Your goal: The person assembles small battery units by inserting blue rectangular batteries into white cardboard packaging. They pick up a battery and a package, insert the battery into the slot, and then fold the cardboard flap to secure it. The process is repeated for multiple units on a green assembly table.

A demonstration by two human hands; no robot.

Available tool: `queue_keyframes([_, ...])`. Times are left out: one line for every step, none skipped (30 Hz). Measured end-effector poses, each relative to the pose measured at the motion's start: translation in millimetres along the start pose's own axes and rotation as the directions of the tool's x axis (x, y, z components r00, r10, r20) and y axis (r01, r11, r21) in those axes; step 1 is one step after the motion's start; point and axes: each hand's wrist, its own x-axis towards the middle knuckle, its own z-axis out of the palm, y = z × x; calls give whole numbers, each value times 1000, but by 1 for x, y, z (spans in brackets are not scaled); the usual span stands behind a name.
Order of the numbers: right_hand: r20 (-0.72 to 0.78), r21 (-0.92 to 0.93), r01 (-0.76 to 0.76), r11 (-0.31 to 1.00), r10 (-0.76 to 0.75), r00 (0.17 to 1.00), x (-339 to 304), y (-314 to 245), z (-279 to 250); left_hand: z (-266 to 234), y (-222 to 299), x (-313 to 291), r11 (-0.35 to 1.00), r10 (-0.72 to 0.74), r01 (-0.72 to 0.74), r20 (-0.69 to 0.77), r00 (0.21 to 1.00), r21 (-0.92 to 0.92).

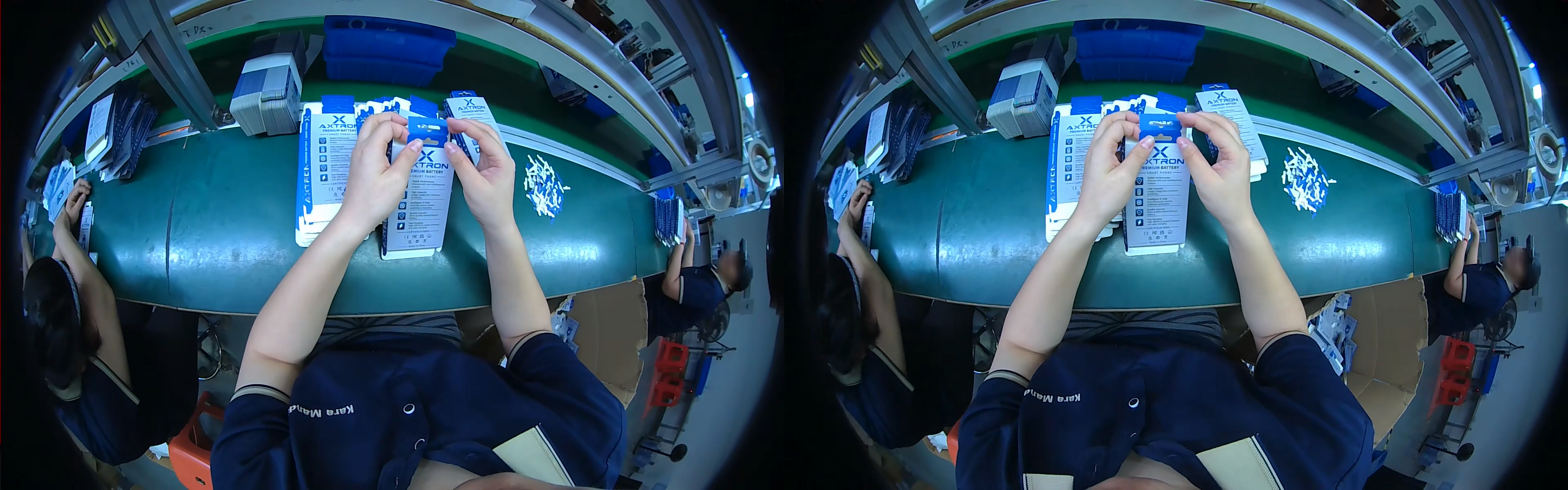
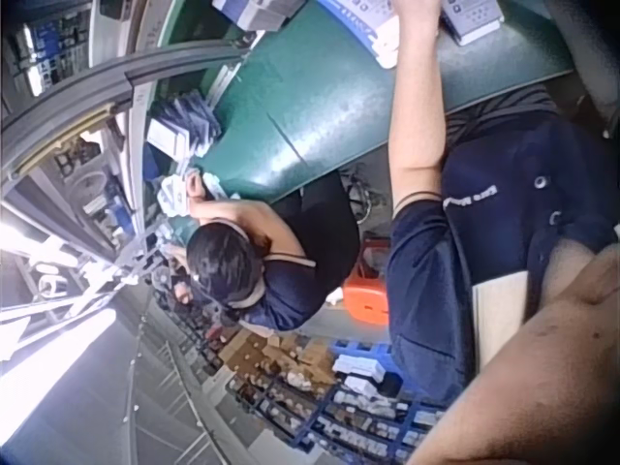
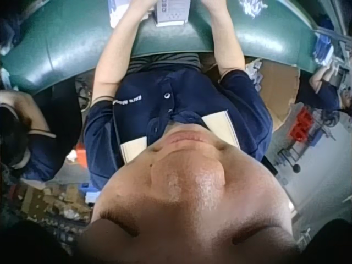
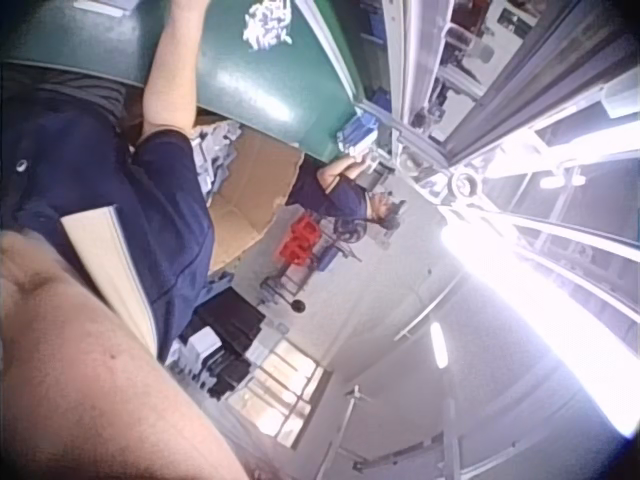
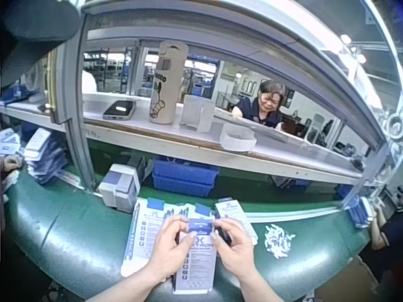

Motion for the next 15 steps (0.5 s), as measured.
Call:
queue_keyframes([5, 16, -14, 1000, 14, 1000, 0, 0, 0, 0, 1, 0, 1000, -16, 16, 5, 1000, 2])
queue_keyframes([10, 32, -29, 999, 28, 1000, -1, 0, 1, 1, 1, 0, 1000, -4, 4, -1, 1000, -7])
queue_keyframes([-12, 15, -9, 1000, 10, 1000, -1, 0, 2, 1, 1, 0, 1000, 8, -8, -5, 1000, -15])
queue_keyframes([-33, -2, 9, 1000, -9, 999, 0, -1, 4, 1, 1, 0, 1000, 20, -20, -9, 1000, -23])
queue_keyframes([-53, -19, 27, 999, -28, 998, 0, -2, 5, 1, 1, 0, 999, 24, -24, -8, 1000, -32])
queue_keyframes([-39, 10, -6, 1000, 6, 999, 0, -2, 5, 2, 1, 0, 999, 29, -29, -8, 1000, -44])
queue_keyframes([-23, 38, -39, 999, 40, 999, -1, -2, 4, 2, 1, 0, 998, 34, -34, -8, 999, -55])
queue_keyframes([-5, 65, -73, 995, 74, 997, -2, -1, 4, 1, 2, 0, 998, 28, -28, -4, 1000, -47])
queue_keyframes([7, 78, -80, 994, 80, 997, -2, -1, 3, 1, 2, 0, 999, 20, -20, 0, 1000, -40])
queue_keyframes([21, 91, -88, 992, 86, 996, -2, 1, 3, 0, 1, 0, 999, 12, -12, 3, 1000, -32])
queue_keyframes([34, 103, -95, 990, 92, 995, -3, 1, 3, 0, 0, 0, 999, 9, -9, 11, 1000, -33])
queue_keyframes([36, 107, -102, 989, 98, 995, -2, 1, 3, 0, -2, 1, 999, 7, -7, 20, 1000, -34])
queue_keyframes([39, 110, -108, 988, 104, 994, -2, 1, 4, 0, -3, 1, 999, 6, -5, 28, 1000, -35])
queue_keyframes([41, 114, -114, 987, 110, 993, -2, 0, 4, 0, -4, 1, 999, 2, 0, 32, 999, -41])
queue_keyframes([48, 106, -119, 987, 114, 992, -2, 0, 4, 0, -5, 1, 999, -2, 4, 35, 999, -46])
